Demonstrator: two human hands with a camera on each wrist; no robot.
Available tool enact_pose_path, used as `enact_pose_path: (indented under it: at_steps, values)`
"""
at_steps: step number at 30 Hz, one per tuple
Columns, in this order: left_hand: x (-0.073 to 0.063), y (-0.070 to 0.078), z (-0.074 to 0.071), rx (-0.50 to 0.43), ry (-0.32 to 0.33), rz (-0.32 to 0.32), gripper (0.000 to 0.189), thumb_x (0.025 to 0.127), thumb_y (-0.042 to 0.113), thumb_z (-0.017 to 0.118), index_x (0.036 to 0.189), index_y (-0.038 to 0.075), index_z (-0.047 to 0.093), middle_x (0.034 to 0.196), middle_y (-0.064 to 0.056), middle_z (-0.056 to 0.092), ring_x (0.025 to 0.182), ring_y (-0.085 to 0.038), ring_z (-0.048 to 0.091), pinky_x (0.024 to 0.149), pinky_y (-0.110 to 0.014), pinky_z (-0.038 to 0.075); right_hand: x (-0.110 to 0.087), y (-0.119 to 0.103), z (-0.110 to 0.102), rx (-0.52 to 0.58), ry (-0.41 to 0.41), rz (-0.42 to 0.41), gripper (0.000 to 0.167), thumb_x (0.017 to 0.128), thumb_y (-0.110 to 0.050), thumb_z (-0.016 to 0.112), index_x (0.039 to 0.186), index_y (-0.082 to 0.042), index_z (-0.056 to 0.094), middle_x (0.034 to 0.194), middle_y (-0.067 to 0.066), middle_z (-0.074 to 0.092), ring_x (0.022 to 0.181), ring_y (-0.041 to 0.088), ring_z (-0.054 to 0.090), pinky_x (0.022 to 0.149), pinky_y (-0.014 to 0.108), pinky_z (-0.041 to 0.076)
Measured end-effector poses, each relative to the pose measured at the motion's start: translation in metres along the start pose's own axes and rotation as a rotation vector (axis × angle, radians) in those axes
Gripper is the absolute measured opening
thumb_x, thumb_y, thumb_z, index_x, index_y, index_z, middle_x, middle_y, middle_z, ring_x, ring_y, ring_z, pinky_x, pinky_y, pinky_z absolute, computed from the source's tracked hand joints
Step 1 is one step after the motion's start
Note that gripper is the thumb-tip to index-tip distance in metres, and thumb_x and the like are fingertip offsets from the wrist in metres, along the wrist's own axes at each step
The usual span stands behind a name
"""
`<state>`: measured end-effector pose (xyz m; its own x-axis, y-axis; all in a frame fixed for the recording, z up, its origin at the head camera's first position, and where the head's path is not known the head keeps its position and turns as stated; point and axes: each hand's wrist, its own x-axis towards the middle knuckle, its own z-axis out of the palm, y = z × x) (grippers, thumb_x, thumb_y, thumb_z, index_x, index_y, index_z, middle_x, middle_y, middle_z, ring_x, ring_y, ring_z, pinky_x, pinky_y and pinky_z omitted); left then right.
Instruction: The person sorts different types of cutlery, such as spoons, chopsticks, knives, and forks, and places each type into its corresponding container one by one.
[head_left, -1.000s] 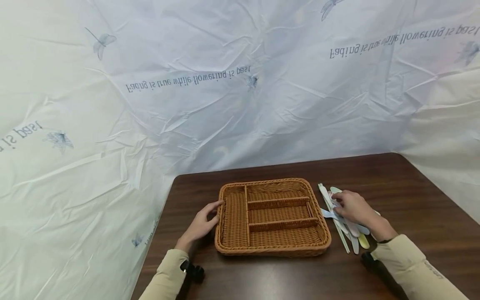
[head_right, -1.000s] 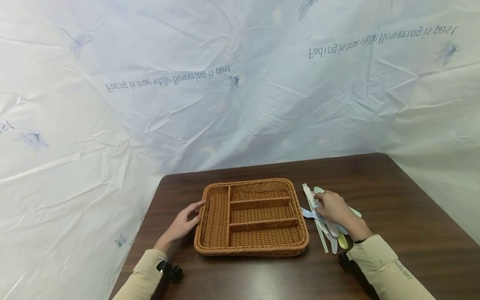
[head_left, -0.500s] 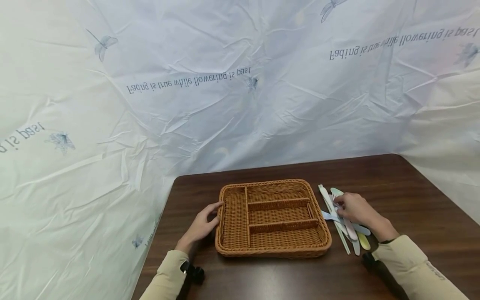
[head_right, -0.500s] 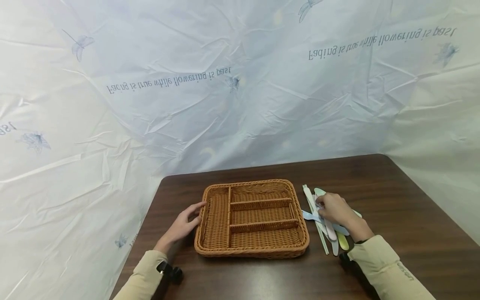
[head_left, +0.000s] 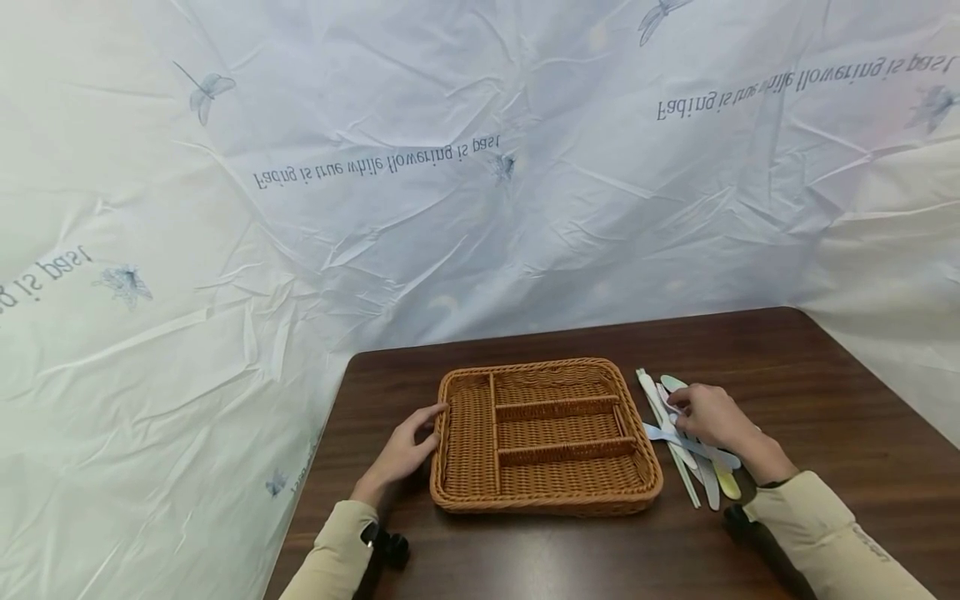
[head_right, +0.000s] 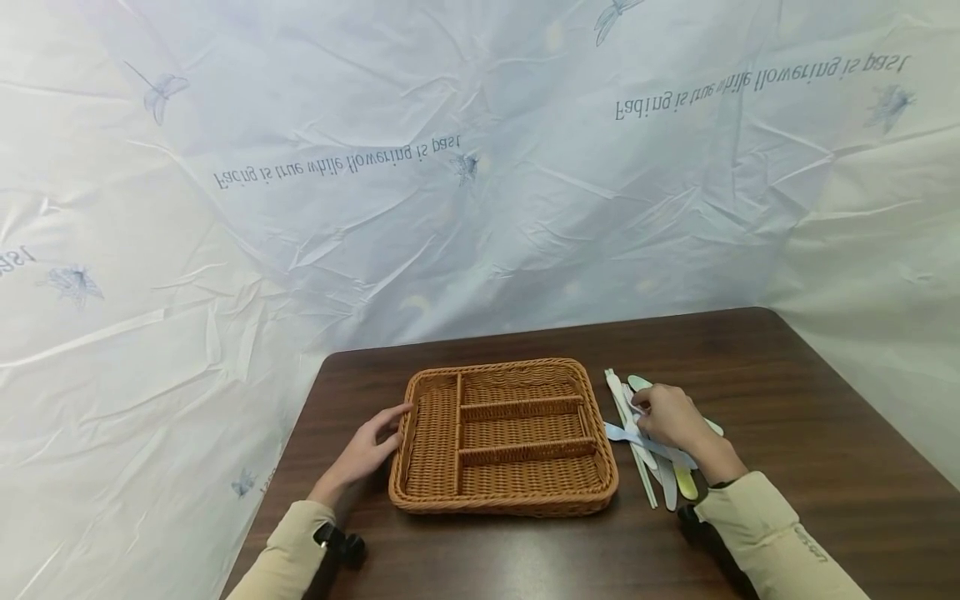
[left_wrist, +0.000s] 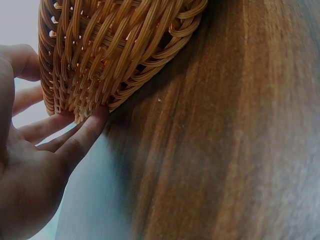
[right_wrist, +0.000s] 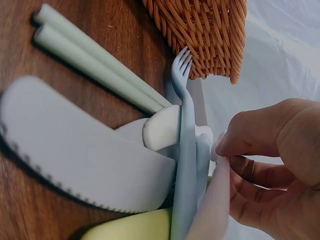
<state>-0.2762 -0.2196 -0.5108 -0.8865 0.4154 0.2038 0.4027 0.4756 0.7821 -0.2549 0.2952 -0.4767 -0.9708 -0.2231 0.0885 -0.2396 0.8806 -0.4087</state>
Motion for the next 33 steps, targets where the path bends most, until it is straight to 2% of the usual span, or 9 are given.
enact_pose_path:
  at_steps: [10, 14, 19, 25, 27, 32, 33]
  values:
    - [0.001, -0.002, 0.001, 0.004, 0.001, -0.047, 0.05, 0.096, 0.007, 0.055, 0.145, 0.013, 0.048, 0.147, -0.002, 0.047, 0.121, -0.025, 0.056, 0.101, -0.048, 0.046, 0.003, -0.003, -0.002, 0.026, 0.024, 0.002, 0.03, 0.083, 0.001, 0.063, 0.112, 0.007, 0.068, 0.101, 0.022, 0.068, 0.082, 0.03, 0.067, 0.052, 0.027, 0.043]
    - [0.001, -0.004, 0.001, -0.006, -0.001, -0.046, 0.05, 0.096, 0.007, 0.055, 0.145, 0.014, 0.048, 0.147, -0.002, 0.047, 0.122, -0.025, 0.056, 0.102, -0.049, 0.046, 0.006, -0.007, -0.004, 0.022, 0.053, -0.016, 0.028, 0.085, -0.001, 0.063, 0.112, 0.004, 0.069, 0.103, 0.022, 0.068, 0.081, 0.026, 0.066, 0.053, 0.026, 0.043]
    - [0.0, -0.005, 0.0, -0.012, -0.006, -0.042, 0.049, 0.097, 0.007, 0.054, 0.145, 0.014, 0.047, 0.148, -0.004, 0.046, 0.125, -0.027, 0.054, 0.102, -0.05, 0.045, 0.01, -0.014, -0.006, 0.016, 0.108, -0.043, 0.026, 0.087, -0.003, 0.063, 0.112, 0.003, 0.07, 0.1, 0.018, 0.067, 0.073, 0.017, 0.058, 0.055, 0.028, 0.041]
    - [-0.001, -0.003, 0.001, -0.023, -0.001, -0.026, 0.048, 0.097, 0.008, 0.054, 0.145, 0.011, 0.047, 0.148, -0.004, 0.046, 0.125, -0.027, 0.053, 0.102, -0.05, 0.046, 0.014, -0.022, -0.011, 0.007, 0.189, -0.089, 0.024, 0.086, -0.001, 0.063, 0.109, 0.003, 0.071, 0.097, 0.015, 0.067, 0.076, 0.02, 0.062, 0.059, 0.032, 0.048]
    - [-0.002, 0.002, 0.0, -0.03, 0.0, -0.022, 0.048, 0.097, 0.007, 0.054, 0.145, 0.009, 0.047, 0.147, -0.006, 0.046, 0.126, -0.03, 0.053, 0.102, -0.052, 0.045, 0.016, -0.024, -0.012, -0.006, 0.21, -0.111, 0.023, 0.086, -0.002, 0.063, 0.107, 0.003, 0.071, 0.096, 0.015, 0.067, 0.075, 0.02, 0.062, 0.059, 0.032, 0.049]
    - [-0.001, 0.001, 0.001, -0.034, 0.004, -0.021, 0.049, 0.097, 0.006, 0.054, 0.145, 0.008, 0.046, 0.147, -0.007, 0.047, 0.128, -0.03, 0.051, 0.104, -0.052, 0.044, 0.018, -0.032, -0.015, -0.02, 0.23, -0.148, 0.021, 0.087, -0.003, 0.062, 0.106, 0.001, 0.072, 0.095, 0.013, 0.068, 0.073, 0.016, 0.06, 0.058, 0.03, 0.048]
    - [-0.001, -0.005, 0.002, -0.027, 0.006, -0.024, 0.049, 0.097, 0.007, 0.054, 0.145, 0.01, 0.047, 0.147, -0.004, 0.047, 0.128, -0.027, 0.051, 0.104, -0.05, 0.045, 0.019, -0.034, -0.016, -0.019, 0.228, -0.151, 0.022, 0.088, -0.004, 0.062, 0.106, 0.0, 0.072, 0.096, 0.012, 0.067, 0.073, 0.015, 0.06, 0.058, 0.029, 0.047]
